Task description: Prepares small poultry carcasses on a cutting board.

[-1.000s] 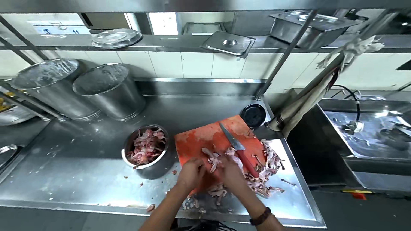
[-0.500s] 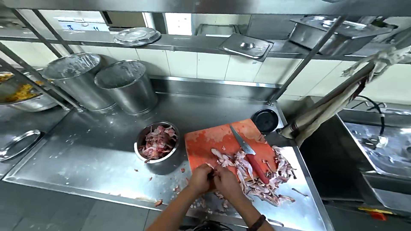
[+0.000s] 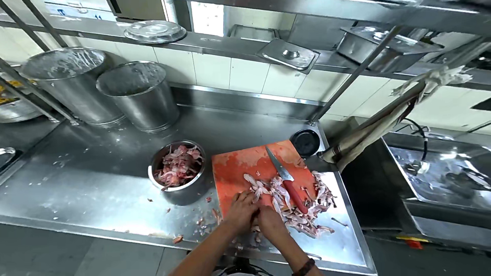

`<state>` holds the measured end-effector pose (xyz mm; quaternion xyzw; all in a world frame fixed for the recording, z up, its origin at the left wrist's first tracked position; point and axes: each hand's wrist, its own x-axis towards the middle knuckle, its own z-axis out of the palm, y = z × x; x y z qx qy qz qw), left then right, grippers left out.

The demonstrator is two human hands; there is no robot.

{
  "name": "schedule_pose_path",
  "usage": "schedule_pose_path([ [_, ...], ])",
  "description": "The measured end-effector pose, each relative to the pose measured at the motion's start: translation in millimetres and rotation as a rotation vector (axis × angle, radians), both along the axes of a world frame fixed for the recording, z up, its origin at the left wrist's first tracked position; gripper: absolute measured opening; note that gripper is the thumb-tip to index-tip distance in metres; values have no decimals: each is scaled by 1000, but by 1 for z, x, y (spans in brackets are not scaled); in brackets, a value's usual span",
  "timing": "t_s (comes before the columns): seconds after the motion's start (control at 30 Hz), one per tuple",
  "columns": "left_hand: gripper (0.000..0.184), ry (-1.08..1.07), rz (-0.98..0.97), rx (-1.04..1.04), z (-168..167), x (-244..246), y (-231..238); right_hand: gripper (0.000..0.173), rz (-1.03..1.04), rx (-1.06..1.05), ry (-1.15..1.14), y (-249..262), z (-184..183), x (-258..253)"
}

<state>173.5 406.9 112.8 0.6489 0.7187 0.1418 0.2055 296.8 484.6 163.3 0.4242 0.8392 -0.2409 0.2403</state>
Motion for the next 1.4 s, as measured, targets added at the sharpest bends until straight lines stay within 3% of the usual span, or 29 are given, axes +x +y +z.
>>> schedule_pose_path([
  [0.27, 34, -87, 79, 84, -25, -4, 0, 44, -19, -134, 190, 6, -28, -1],
  [0.43, 29, -136, 158, 201, -33, 0, -9, 48, 2, -53, 256, -8, -15, 1],
  [0.57, 26, -65, 197, 142, -28, -4, -15, 45, 11, 9, 217, -24, 11, 8],
  [0.7, 32, -48, 282, -24, -6, -32, -23, 41, 35, 26, 169, -29, 45, 19],
  [0.87, 59, -158, 83, -10, 55, -36, -20, 34, 140, 160, 152, -27, 62, 18],
  [0.97, 38, -208, -55, 29, 69, -21, -13, 26, 238, 256, 244, -26, 67, 16],
  [1.07, 26, -211, -25, 18, 58, -15, -5, 30, 300, 319, 230, -29, 78, 9],
  [1.2, 18, -126, 0, 10, 49, -14, -12, 26, 275, 503, 317, -42, 61, 17],
  [1.4, 26, -210, 165, -65, 45, -18, -30, 33, 115, 302, 346, -56, 66, 13],
])
